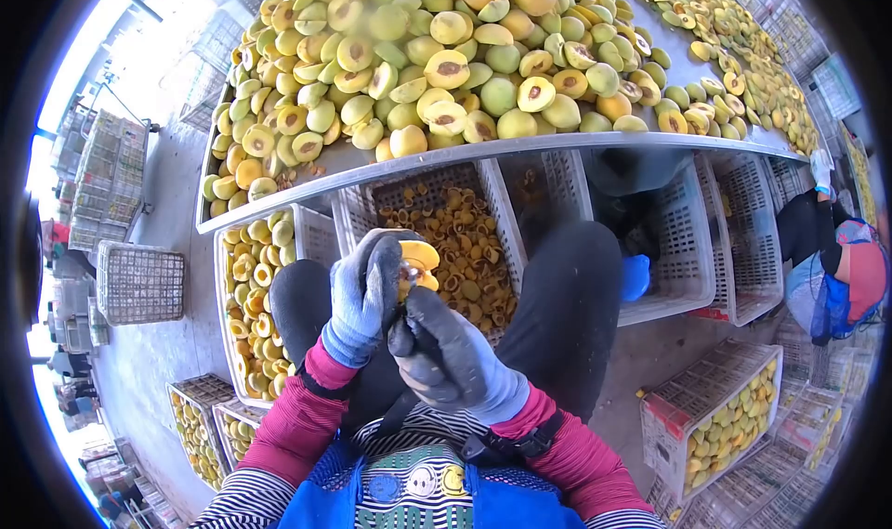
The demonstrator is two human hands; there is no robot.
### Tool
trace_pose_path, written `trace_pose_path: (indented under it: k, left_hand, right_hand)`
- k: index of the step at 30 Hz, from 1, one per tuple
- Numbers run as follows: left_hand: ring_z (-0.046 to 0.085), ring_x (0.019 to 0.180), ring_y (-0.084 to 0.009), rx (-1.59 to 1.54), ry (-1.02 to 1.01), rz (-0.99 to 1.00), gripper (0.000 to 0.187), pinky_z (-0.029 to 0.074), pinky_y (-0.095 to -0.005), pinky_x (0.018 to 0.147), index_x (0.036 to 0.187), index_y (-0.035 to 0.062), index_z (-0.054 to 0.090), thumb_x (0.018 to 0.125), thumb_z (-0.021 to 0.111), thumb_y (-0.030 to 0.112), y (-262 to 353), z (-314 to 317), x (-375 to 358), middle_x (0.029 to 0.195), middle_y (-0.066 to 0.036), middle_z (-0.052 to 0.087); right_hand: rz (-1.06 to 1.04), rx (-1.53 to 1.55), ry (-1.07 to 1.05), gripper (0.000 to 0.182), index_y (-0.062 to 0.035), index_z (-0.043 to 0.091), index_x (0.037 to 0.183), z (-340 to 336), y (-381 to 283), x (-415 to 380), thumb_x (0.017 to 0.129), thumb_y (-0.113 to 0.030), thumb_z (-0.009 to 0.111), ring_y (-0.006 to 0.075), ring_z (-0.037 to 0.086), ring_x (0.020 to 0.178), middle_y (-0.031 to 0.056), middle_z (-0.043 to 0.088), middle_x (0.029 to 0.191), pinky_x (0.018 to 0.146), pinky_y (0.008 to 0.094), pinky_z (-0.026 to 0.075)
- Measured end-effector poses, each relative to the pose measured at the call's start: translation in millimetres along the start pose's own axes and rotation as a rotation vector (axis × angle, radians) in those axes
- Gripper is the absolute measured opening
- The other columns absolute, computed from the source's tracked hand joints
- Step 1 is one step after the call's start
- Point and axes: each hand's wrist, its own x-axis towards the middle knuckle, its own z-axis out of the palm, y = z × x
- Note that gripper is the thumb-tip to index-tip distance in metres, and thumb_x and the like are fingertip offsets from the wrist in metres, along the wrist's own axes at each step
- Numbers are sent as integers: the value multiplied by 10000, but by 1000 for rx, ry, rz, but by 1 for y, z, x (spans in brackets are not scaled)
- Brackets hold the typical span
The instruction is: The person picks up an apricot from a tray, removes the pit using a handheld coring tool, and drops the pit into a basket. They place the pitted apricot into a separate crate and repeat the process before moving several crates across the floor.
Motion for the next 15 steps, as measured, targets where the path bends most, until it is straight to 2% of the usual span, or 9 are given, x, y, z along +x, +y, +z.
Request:
trace_pose_path:
  k: [1,3,6,7,9,10,11,13,15]
  left_hand:
    - [674,756,-188,-21,-26,-19,282,522,-285,671,1011,-45,591,975,444,193,-10,1,0,876,-134,674]
    - [642,748,-136,-439,-61,-331,367,505,-263,673,1018,-25,613,986,442,298,-21,9,-6,867,-95,667]
    - [614,751,-109,-723,63,-527,452,482,-248,697,1016,13,623,976,443,425,-33,20,-17,869,-35,654]
    - [613,724,-110,-663,165,-565,497,493,-264,668,1008,17,629,972,416,465,-42,22,-21,828,-34,644]
    - [601,665,-108,-288,273,-276,513,486,-266,592,1002,2,640,978,401,455,-38,3,-37,852,-60,656]
    - [597,618,-115,-382,353,-585,527,465,-261,519,1017,2,623,973,396,475,-23,-17,-40,797,-51,649]
    - [593,598,-118,159,517,-163,530,437,-244,476,1029,1,597,969,397,488,-60,-29,-58,772,-51,640]
    - [603,611,-148,60,827,-152,507,466,-274,492,1137,-24,551,971,430,440,-48,-69,-79,800,-66,640]
    - [615,802,-195,-339,925,-638,580,510,-314,694,1111,-31,565,945,448,512,-63,-137,-128,869,-131,625]
  right_hand:
    - [0,-3,-1,528,-46,575,923,-1,-1,1,959,-533,372,75,347,345,12,451,550,300,208,295]
    - [138,479,-234,534,-36,577,954,-2,-2,5,968,-520,351,78,349,336,18,448,549,295,206,308]
    - [66,440,-373,540,-38,567,1036,-5,0,10,971,-520,331,69,375,358,19,456,564,303,199,320]
    - [17,367,-437,540,-39,561,1065,-6,-1,11,971,-519,332,66,391,373,16,453,567,309,196,328]
    - [38,455,-323,512,-33,554,1075,-16,-3,16,980,-489,341,64,392,385,7,432,562,342,202,345]
    - [24,451,-251,494,-33,556,1074,-25,1,15,981,-475,354,66,388,383,7,433,568,347,206,347]
    - [34,446,-181,476,-33,558,1074,-32,4,17,981,-460,368,69,383,380,6,435,574,352,210,350]
    - [28,374,-94,427,-38,512,1177,-32,8,14,981,-403,410,83,423,419,15,465,645,360,225,359]
    - [73,329,-169,439,-28,500,1196,-38,5,17,993,-398,382,94,434,433,26,469,654,370,232,365]
